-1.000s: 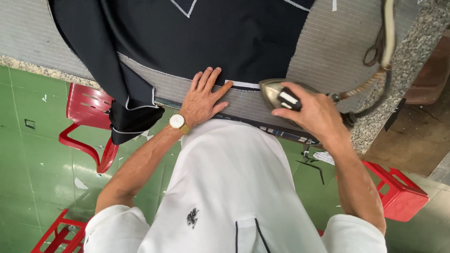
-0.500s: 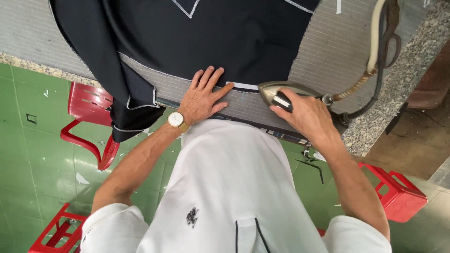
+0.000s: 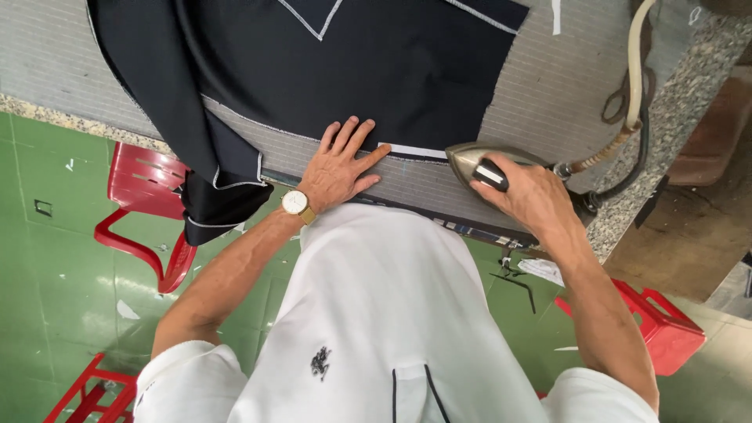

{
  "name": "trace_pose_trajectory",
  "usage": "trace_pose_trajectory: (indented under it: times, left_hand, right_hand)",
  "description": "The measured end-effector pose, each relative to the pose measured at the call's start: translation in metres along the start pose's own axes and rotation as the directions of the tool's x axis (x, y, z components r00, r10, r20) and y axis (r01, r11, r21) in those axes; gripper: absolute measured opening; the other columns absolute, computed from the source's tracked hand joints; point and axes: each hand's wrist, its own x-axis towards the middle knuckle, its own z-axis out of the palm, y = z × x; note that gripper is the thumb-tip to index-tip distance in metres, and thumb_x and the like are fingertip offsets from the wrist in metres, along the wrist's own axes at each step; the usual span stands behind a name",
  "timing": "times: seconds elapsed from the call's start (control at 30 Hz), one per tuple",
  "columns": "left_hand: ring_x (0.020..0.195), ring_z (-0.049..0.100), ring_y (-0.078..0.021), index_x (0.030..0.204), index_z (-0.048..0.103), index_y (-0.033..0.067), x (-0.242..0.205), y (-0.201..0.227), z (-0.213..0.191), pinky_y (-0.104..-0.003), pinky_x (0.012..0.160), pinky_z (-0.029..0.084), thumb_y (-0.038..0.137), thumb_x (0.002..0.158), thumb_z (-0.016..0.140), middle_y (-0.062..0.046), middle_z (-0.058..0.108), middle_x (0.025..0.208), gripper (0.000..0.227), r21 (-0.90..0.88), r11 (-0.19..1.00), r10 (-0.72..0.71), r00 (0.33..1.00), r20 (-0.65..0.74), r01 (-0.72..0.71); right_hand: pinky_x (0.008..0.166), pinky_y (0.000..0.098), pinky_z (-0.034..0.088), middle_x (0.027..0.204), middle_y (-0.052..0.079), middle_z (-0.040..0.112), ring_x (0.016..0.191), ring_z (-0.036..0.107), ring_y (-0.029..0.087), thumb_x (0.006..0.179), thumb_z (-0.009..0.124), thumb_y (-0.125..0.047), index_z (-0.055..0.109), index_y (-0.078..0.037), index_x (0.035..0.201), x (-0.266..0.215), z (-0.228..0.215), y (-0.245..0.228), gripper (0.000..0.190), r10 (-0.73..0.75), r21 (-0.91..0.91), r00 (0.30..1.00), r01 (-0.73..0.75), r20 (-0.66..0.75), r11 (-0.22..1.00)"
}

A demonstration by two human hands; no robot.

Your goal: The person irons a black fabric piece on a worktable, then places it on a red chair. They retrieve another black fabric piece, iron it, and place it on the chair. Finally, they unfold a white paper, place a black fabric piece on it, iron it, and trim the paper with scissors.

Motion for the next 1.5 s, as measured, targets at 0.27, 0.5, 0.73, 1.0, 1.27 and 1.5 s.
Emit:
trace_pose_trajectory:
  times: [0.27,0.5,0.73,1.0,1.27,1.5]
  left_hand:
    - [0.151,0.026,-0.0409,0.152,0.05,0.0281,-0.001,0.0,0.001,-0.06,0.121,0.018,0.057,0.106,0.048,-0.019,0.032,0.162,0.055,0.001,1.0,0.008,1.0,-0.008,-0.008]
    - [0.151,0.023,-0.0418,0.157,0.045,0.0289,-0.001,-0.001,0.002,-0.062,0.12,0.015,0.058,0.106,0.046,-0.02,0.029,0.164,0.058,-0.021,1.0,0.014,1.0,0.025,-0.013]
    - [0.152,0.023,-0.0405,0.154,0.048,0.029,0.0,0.001,-0.002,-0.06,0.121,0.015,0.061,0.105,0.045,-0.018,0.029,0.163,0.058,-0.024,1.0,-0.008,0.999,0.031,0.008]
    - [0.151,0.024,-0.0398,0.154,0.049,0.0286,-0.008,-0.006,-0.003,-0.058,0.122,0.017,0.065,0.105,0.041,-0.017,0.031,0.163,0.062,-0.057,0.998,-0.019,1.0,-0.001,0.019]
    - [0.146,0.035,-0.0401,0.14,0.062,0.0202,-0.02,-0.039,-0.022,-0.057,0.117,0.027,0.06,0.102,0.054,-0.018,0.042,0.155,0.056,-0.058,0.996,-0.068,0.992,-0.105,0.062]
    - [0.137,0.039,-0.0464,0.134,0.063,0.001,0.022,-0.093,-0.096,-0.06,0.109,0.035,0.042,0.11,0.049,-0.025,0.048,0.144,0.049,-0.015,0.986,-0.165,0.942,-0.294,0.168]
  right_hand:
    - [0.083,0.0528,0.056,0.1,0.026,0.076,0.097,0.072,0.047,0.096,0.072,-0.043,0.064,-0.024,0.14,-0.024,0.005,0.016,0.049,0.168,0.126,0.984,-0.16,-0.052,0.979]
    - [0.08,0.0525,0.058,0.097,0.024,0.077,0.094,0.074,0.043,0.096,0.072,-0.039,0.064,-0.02,0.139,-0.013,0.009,-0.024,0.048,0.068,0.126,0.995,-0.057,-0.08,0.99]
    - [0.082,0.054,0.059,0.106,0.022,0.077,0.096,0.075,0.043,0.096,0.066,-0.044,0.062,-0.022,0.138,0.017,0.013,-0.069,0.047,-0.047,0.04,0.999,0.047,0.01,0.998]
    - [0.083,0.0556,0.058,0.106,0.023,0.076,0.096,0.075,0.044,0.098,0.062,-0.044,0.058,-0.022,0.137,0.028,0.014,-0.085,0.045,-0.129,-0.022,0.991,0.13,0.045,0.991]
    - [0.077,0.0553,0.06,0.104,0.024,0.076,0.09,0.076,0.044,0.098,0.063,-0.036,0.058,-0.017,0.136,0.042,0.015,-0.102,0.043,-0.264,0.0,0.964,0.265,0.038,0.964]
    - [0.062,0.0548,0.054,0.079,0.012,0.075,0.074,0.072,0.044,0.097,0.066,-0.048,0.058,-0.018,0.128,0.069,0.048,-0.126,0.044,-0.293,-0.189,0.956,0.285,-0.015,0.94]
